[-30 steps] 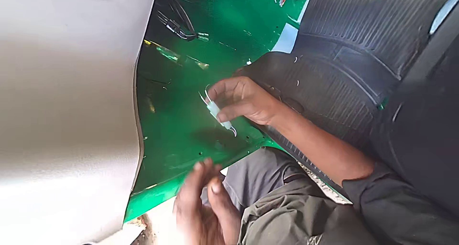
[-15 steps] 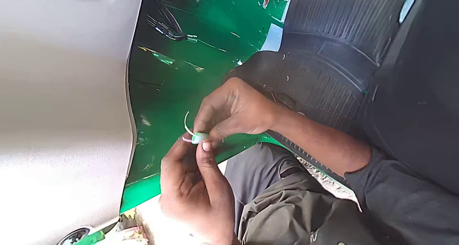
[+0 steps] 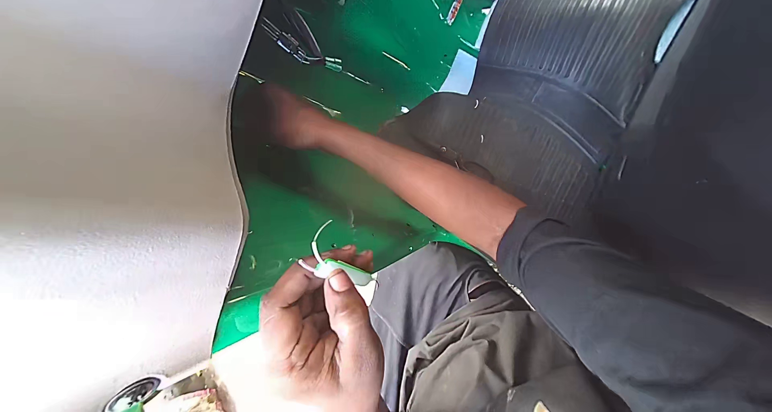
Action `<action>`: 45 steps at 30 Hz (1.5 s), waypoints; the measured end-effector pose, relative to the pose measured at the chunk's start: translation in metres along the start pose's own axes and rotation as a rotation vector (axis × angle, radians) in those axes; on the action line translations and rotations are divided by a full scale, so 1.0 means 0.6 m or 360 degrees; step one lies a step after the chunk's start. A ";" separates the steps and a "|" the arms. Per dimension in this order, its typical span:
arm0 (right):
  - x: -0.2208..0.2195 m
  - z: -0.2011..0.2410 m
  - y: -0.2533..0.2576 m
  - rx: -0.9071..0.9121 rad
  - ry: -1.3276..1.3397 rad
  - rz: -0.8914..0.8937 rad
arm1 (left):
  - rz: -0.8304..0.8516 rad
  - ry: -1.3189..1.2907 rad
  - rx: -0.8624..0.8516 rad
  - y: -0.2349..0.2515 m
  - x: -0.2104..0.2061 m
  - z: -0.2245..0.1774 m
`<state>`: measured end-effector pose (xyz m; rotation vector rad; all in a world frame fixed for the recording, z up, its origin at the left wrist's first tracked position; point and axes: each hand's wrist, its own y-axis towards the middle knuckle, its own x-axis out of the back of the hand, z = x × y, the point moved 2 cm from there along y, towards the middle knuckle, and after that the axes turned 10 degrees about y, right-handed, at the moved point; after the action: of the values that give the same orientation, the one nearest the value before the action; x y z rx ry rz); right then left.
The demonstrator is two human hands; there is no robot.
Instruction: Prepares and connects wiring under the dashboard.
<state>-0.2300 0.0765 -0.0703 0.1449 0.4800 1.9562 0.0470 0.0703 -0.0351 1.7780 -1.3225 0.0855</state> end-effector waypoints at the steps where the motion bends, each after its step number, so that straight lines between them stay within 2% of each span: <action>1: -0.005 0.001 0.005 -0.0054 0.0007 0.0036 | 0.0015 0.0028 -0.0017 -0.001 -0.001 0.001; 5: 0.011 0.003 0.006 0.0027 0.0116 0.0199 | 0.0030 0.0174 0.0020 -0.003 -0.009 -0.005; 8: 0.045 0.007 -0.009 -0.0056 0.0599 0.0501 | 0.0120 0.0184 0.0122 0.009 -0.022 -0.015; 11: 0.088 0.014 -0.015 -0.0144 0.0948 0.0640 | 0.0126 0.0041 0.0247 0.032 -0.050 -0.019; 13: 0.112 0.022 -0.018 -0.0189 0.1009 0.0654 | 0.0065 -0.0077 0.0266 0.051 -0.073 -0.018; 16: 0.129 0.030 -0.027 -0.0178 0.1103 0.0690 | -0.0058 -0.0305 0.0505 0.081 -0.111 0.015; 21: 0.150 0.038 -0.032 -0.0145 0.1162 0.0533 | -0.0481 -0.0481 0.0778 0.141 -0.163 0.069; 25: 0.166 0.029 -0.032 -0.0092 0.1132 0.0399 | -0.0668 -0.0484 0.0809 0.163 -0.172 0.078; 31: 0.184 0.038 -0.026 -0.0007 0.1111 0.0271 | -0.0877 -0.0452 0.0852 0.183 -0.221 0.104; 34: 0.184 0.042 -0.029 0.0035 0.1040 0.0238 | -0.0874 -0.0434 0.0806 0.193 -0.224 0.118; 40: 0.190 0.043 -0.025 0.0113 0.0853 0.0249 | -0.0861 -0.0440 0.0917 0.205 -0.225 0.133; 45: 0.187 0.054 -0.028 0.0188 0.0808 0.0198 | -0.0838 -0.0264 0.0909 0.204 -0.227 0.140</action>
<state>-0.2535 0.1919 -0.0605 -0.2610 0.9363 2.0837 -0.1446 0.1093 -0.0833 2.6194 -0.9471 0.0227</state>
